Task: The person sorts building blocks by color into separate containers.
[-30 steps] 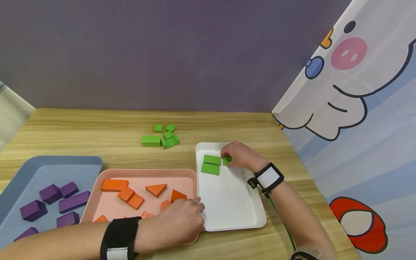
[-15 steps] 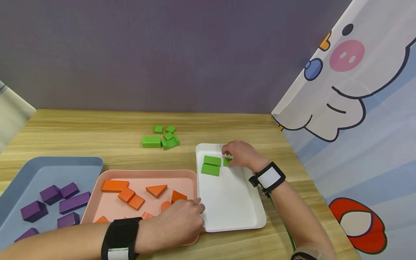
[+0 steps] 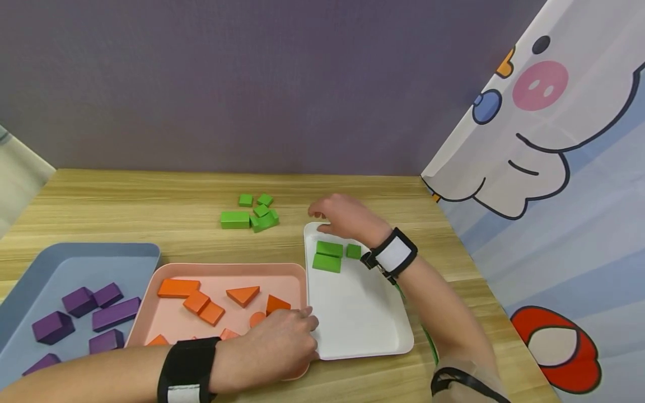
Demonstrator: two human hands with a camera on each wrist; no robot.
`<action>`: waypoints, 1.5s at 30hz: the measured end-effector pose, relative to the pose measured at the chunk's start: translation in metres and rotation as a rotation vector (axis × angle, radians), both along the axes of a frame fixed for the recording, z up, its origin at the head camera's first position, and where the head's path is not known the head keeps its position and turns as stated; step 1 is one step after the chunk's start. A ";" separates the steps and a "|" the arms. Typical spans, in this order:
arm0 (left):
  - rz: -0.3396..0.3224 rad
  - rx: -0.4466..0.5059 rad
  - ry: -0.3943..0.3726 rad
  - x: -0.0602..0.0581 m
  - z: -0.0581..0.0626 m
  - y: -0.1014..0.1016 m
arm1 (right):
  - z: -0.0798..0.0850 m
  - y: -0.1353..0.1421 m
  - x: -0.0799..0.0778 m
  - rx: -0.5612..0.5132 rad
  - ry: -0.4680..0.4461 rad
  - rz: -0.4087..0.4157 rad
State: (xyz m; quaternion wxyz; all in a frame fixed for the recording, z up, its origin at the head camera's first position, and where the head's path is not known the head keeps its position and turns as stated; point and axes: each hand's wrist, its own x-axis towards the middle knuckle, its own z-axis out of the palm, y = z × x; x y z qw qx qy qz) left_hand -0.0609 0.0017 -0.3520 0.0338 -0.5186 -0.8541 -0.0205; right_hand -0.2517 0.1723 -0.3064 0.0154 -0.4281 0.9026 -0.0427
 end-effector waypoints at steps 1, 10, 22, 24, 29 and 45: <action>0.001 0.000 0.003 0.000 0.000 0.000 | 0.000 -0.008 -0.002 -0.006 -0.002 0.022; -0.002 -0.021 0.027 0.000 0.001 0.000 | -0.015 -0.064 -0.026 0.049 -0.061 0.121; -0.005 -0.032 -0.006 0.001 0.005 0.003 | -0.038 -0.095 -0.046 0.136 -0.008 0.164; -0.004 -0.035 -0.019 0.001 0.005 0.003 | -0.039 -0.096 -0.046 0.139 -0.012 0.159; -0.001 -0.044 -0.044 0.001 0.007 0.003 | -0.039 -0.099 -0.042 0.133 -0.041 0.144; 0.007 -0.042 -0.043 0.002 0.006 0.001 | -0.040 -0.094 -0.039 0.037 -0.065 0.183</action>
